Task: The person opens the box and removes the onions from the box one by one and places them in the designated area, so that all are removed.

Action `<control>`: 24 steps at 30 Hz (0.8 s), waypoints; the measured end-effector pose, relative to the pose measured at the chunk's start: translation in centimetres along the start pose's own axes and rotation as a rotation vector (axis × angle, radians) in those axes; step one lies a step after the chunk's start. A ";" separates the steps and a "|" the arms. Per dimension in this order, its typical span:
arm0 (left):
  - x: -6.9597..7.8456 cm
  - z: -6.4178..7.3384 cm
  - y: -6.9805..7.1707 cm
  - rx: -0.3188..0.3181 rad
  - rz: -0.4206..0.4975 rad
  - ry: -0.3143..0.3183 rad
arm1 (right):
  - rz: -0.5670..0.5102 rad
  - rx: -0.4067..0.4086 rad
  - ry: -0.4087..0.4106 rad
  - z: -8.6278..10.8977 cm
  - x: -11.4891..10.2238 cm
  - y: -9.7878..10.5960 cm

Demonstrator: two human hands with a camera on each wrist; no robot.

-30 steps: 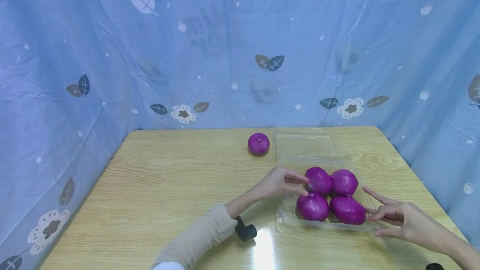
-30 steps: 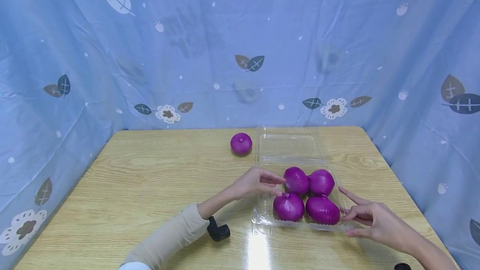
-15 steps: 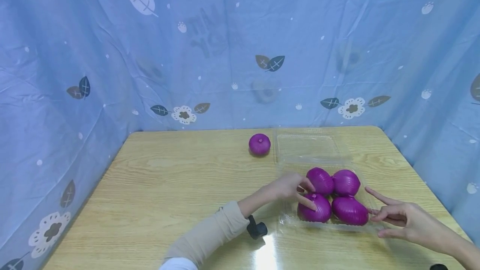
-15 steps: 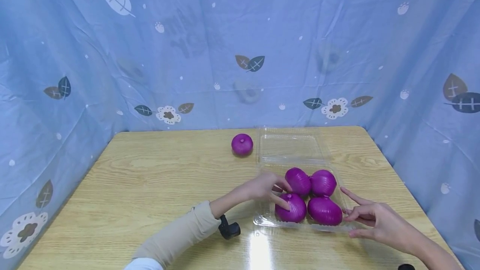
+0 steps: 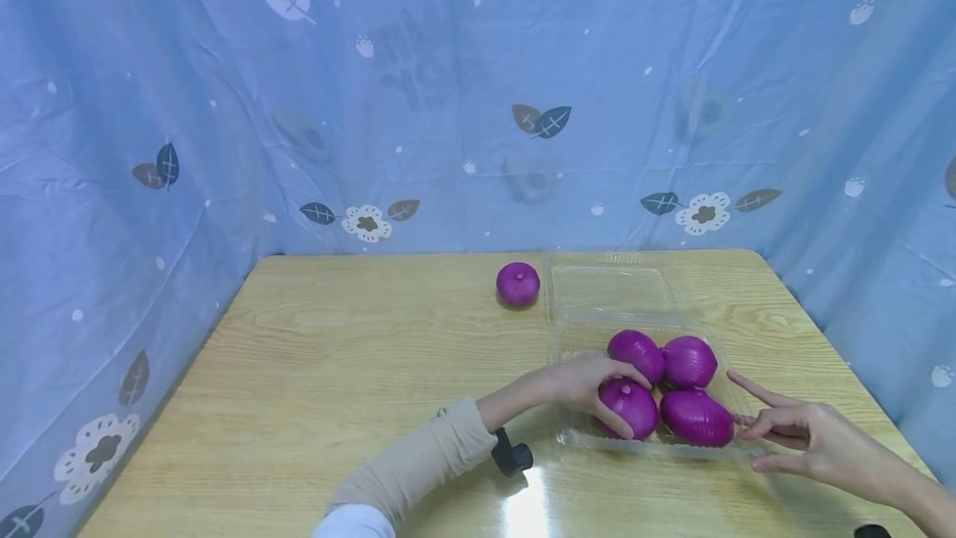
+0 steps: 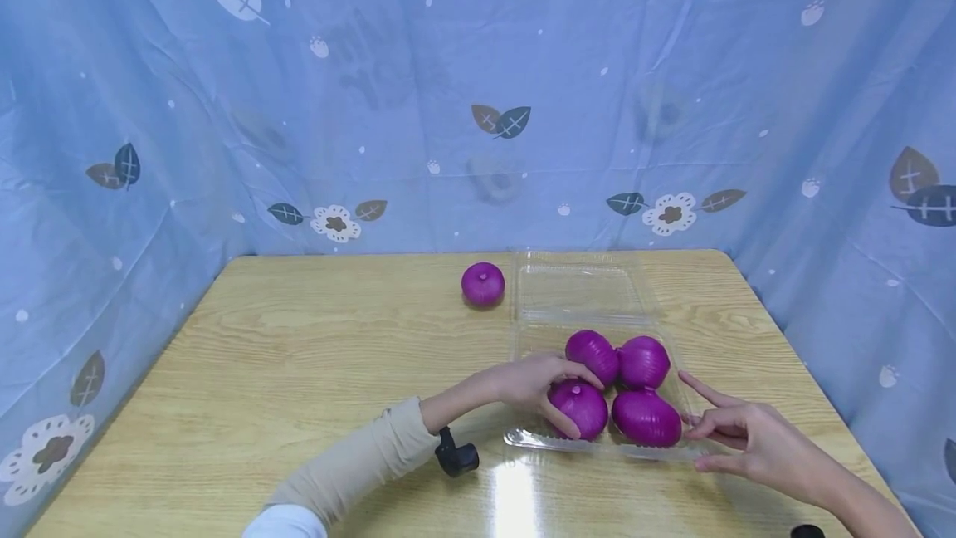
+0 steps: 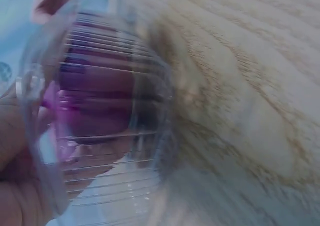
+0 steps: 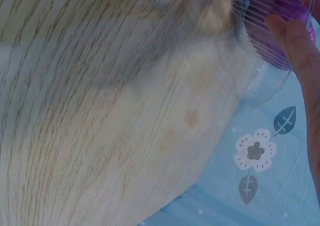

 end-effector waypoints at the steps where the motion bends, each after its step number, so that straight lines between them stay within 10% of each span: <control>1: 0.0 0.2 0.2 0.003 0.010 0.001 | -0.002 -0.002 0.003 -0.1 0.0 0.0; 7: 0.1 1.9 1.5 0.013 0.042 -0.026 | 0.033 0.018 -0.006 -0.2 0.0 0.0; 15: -0.6 3.5 2.0 0.034 0.173 -0.255 | 0.028 0.029 0.012 -0.1 -0.1 0.0; 24: -1.6 5.5 2.5 0.214 0.303 -0.209 | 0.003 0.023 0.030 -0.1 0.1 -0.1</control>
Point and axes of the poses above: each hand's wrist, its own z-axis away from the middle knuckle, its own y-axis out of the back of the hand, x = y × z, the point moved 1 cm from there along -z, towards the middle knuckle, and after that the axes turned 3 degrees about -z, right-handed, at the moved point
